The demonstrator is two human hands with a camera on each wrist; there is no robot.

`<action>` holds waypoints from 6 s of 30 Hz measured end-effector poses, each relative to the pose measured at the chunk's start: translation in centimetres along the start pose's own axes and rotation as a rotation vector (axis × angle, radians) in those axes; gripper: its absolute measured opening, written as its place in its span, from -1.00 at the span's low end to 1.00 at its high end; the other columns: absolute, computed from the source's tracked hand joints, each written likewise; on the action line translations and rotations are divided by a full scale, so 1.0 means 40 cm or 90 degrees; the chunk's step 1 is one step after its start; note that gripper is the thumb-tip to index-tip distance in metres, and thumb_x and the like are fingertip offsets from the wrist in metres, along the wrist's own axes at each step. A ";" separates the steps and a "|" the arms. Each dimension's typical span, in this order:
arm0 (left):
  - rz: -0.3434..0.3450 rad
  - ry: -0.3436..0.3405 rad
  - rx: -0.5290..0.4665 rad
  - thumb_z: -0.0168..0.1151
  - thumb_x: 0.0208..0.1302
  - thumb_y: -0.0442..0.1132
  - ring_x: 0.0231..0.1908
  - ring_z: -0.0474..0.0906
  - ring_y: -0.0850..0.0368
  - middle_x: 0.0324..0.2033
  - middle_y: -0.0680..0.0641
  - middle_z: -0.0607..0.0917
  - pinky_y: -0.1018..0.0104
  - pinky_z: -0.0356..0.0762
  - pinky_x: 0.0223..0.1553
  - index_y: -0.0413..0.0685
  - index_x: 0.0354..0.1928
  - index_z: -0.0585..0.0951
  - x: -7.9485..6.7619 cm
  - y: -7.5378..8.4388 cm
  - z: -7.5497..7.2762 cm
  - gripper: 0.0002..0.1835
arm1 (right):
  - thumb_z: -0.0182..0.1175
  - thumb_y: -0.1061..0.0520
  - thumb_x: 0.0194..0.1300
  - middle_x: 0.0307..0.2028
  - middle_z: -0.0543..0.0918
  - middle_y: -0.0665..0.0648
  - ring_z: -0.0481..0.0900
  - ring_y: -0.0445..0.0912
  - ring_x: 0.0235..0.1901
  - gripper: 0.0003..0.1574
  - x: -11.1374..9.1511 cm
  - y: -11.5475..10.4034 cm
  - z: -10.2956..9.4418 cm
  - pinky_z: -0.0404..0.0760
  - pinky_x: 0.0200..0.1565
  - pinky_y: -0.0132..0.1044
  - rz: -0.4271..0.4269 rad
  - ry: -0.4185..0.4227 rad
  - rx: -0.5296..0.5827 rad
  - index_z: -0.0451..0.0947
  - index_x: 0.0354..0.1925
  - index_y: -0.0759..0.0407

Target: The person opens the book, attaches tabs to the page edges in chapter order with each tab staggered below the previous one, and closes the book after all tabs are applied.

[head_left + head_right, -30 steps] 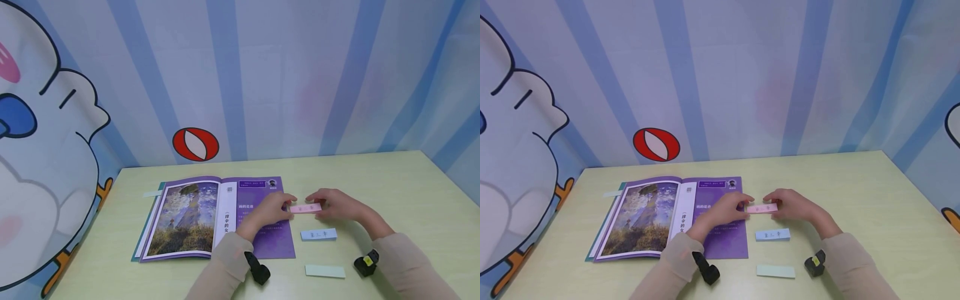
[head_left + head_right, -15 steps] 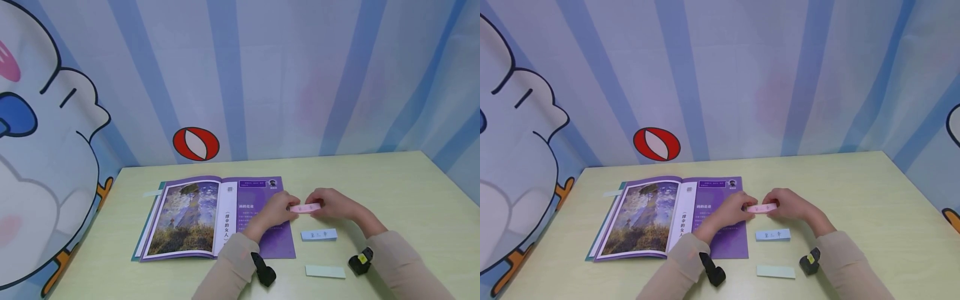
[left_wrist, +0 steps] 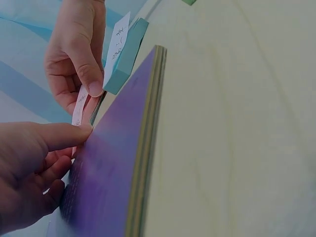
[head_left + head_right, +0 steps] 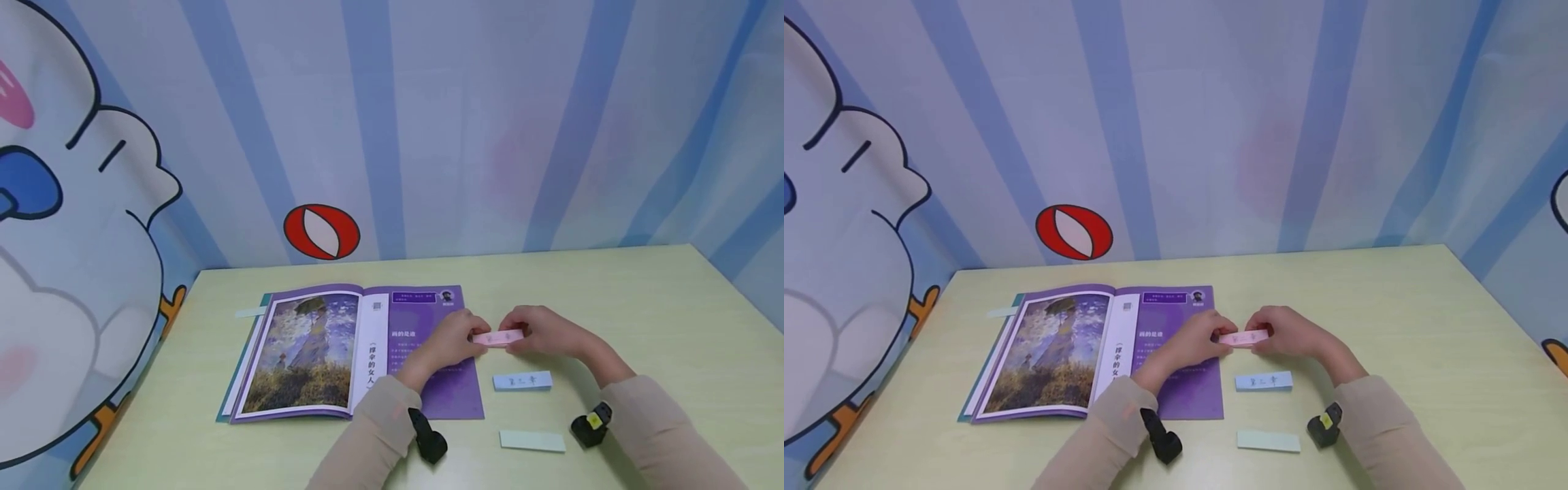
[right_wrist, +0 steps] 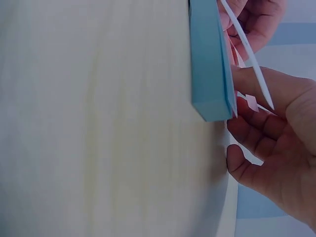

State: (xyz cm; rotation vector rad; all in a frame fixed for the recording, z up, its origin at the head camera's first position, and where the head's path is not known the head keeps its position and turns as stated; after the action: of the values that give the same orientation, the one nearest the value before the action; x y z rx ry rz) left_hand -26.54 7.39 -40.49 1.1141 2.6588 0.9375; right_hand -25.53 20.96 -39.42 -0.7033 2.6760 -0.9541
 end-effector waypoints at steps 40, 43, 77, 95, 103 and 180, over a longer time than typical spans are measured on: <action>0.082 0.030 0.056 0.26 0.20 -0.25 -0.29 0.38 0.26 -0.29 0.08 0.55 0.56 0.32 -0.20 -0.09 -0.10 0.65 -0.074 0.059 -0.075 -0.78 | 0.30 0.23 0.12 -0.37 0.52 -0.08 0.39 -0.20 -0.40 -0.80 -0.030 -0.103 -0.028 0.39 -0.41 -0.37 -0.100 0.011 -0.007 0.60 -0.21 0.11; 0.093 0.031 0.056 0.27 0.19 -0.25 -0.32 0.37 0.28 -0.32 0.09 0.55 0.57 0.32 -0.24 -0.08 -0.12 0.66 -0.089 0.066 -0.079 -0.79 | 0.31 0.23 0.12 -0.37 0.51 -0.09 0.38 -0.21 -0.40 -0.80 -0.038 -0.116 -0.021 0.38 -0.42 -0.38 -0.102 0.013 -0.007 0.60 -0.22 0.06; 0.066 0.027 -0.097 0.39 0.05 -0.28 -0.39 0.45 0.19 -0.44 0.18 0.51 0.58 0.38 -0.36 -0.05 -0.19 0.69 -0.241 0.094 -0.084 -0.77 | 0.31 0.19 0.14 -0.35 0.50 -0.17 0.36 -0.29 -0.43 -0.78 -0.115 -0.238 0.048 0.41 -0.44 -0.43 -0.182 -0.012 0.010 0.63 -0.19 0.03; 0.031 0.026 -0.078 0.38 0.05 -0.27 -0.41 0.46 0.20 -0.44 0.17 0.50 0.56 0.39 -0.39 -0.07 -0.18 0.68 -0.244 0.083 -0.084 -0.76 | 0.26 0.20 0.18 -0.42 0.47 -0.14 0.35 -0.27 -0.45 -0.86 -0.118 -0.230 0.048 0.42 -0.47 -0.40 -0.124 0.073 0.026 0.66 -0.24 0.10; 0.024 0.032 -0.070 0.39 0.04 -0.27 -0.40 0.46 0.21 -0.43 0.17 0.52 0.56 0.38 -0.37 -0.08 -0.16 0.68 -0.240 0.085 -0.084 -0.74 | 0.26 0.22 0.16 -0.40 0.62 0.06 0.43 -0.12 -0.47 -0.83 -0.112 -0.182 0.050 0.46 -0.48 -0.38 0.074 0.071 0.184 0.66 -0.25 0.27; 0.133 0.009 0.000 0.40 0.04 -0.23 -0.45 0.40 0.40 -0.41 0.14 0.61 0.72 0.30 -0.40 -0.07 -0.17 0.71 -0.162 0.160 -0.002 -0.74 | 0.18 0.28 0.25 -0.44 0.66 -0.04 0.57 -0.20 -0.45 -0.77 -0.126 -0.122 -0.044 0.60 -0.29 -0.39 0.122 0.077 0.609 0.69 -0.40 0.00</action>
State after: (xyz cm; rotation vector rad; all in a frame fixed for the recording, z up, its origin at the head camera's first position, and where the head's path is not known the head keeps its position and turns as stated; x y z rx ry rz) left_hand -17.99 6.43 -37.56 1.4126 2.5906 0.9812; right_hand -20.00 21.14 -34.75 -0.1652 1.9223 -1.9975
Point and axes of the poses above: each hand's wrist, its own x-axis towards the middle knuckle, its own z-axis out of the palm, y = z × x, the point moved 6 cm from there along x, towards the middle knuckle
